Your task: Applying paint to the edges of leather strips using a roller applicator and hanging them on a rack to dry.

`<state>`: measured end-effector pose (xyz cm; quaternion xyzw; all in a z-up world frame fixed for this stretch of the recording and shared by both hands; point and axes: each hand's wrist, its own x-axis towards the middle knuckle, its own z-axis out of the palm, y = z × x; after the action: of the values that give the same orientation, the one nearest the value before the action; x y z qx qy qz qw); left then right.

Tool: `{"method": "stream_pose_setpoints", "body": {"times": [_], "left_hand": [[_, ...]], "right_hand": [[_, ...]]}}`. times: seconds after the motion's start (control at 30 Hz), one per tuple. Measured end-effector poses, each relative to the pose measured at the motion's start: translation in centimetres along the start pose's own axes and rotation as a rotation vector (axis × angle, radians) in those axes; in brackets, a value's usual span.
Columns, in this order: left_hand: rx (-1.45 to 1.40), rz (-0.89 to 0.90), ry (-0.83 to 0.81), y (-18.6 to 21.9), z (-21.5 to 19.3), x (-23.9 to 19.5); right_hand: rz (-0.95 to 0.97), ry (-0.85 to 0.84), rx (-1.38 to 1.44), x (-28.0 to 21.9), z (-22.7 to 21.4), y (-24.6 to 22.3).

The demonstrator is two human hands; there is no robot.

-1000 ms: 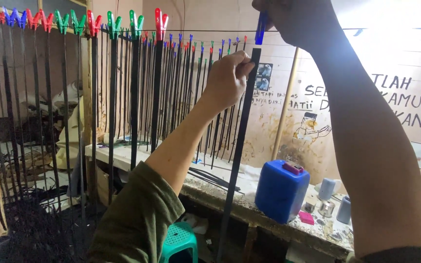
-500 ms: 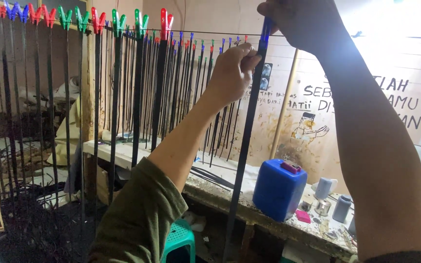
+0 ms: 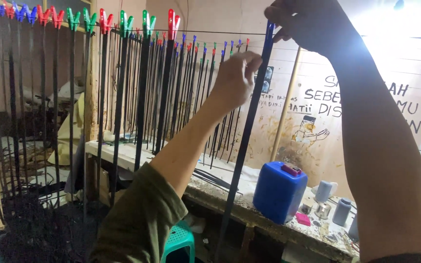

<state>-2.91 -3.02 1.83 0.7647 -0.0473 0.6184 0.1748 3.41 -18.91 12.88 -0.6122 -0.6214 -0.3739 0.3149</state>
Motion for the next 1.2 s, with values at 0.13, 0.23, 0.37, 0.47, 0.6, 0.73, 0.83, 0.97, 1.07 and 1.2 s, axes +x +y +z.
{"method": "stream_pose_setpoints", "body": {"times": [0.13,0.23,0.37,0.47,0.6,0.73,0.83,0.97,1.07,1.2], "left_hand": [[0.115,-0.126,-0.086,1.4,-0.4,-3.3],[0.025,-0.226,-0.165,2.4,-1.5,-5.8],[0.027,-0.311,-0.223,1.9,-2.4,-7.8],[-0.007,-0.391,-0.225,1.1,-3.2,-8.8],[0.030,-0.434,-0.231,-1.5,-3.7,-9.5],[0.032,-0.492,-0.239,-2.0,-4.9,-10.4],[0.052,-0.450,-0.214,-3.9,-5.3,-10.7],[0.085,-0.410,-0.186,-5.8,-5.7,-11.0],[0.126,-0.417,-0.195,-5.5,-6.3,-11.2],[0.118,-0.414,-0.193,-6.2,-6.6,-11.3]], "right_hand": [[0.049,0.036,0.072,-0.2,0.3,-0.6],[0.017,0.007,0.011,0.6,0.9,-0.7],[0.078,-0.021,-0.021,1.2,1.8,-1.8],[-0.008,0.004,0.039,1.8,2.7,-1.8],[-0.041,-0.012,0.038,3.2,4.1,-1.6],[-0.024,-0.019,0.177,4.7,5.7,-1.5],[-0.065,-0.026,0.054,5.3,6.6,-2.2],[-0.004,-0.024,0.054,6.4,7.9,-3.7],[-0.079,-0.016,0.015,7.3,9.4,-3.4],[-0.149,0.000,-0.002,8.4,10.8,-3.3]]}}
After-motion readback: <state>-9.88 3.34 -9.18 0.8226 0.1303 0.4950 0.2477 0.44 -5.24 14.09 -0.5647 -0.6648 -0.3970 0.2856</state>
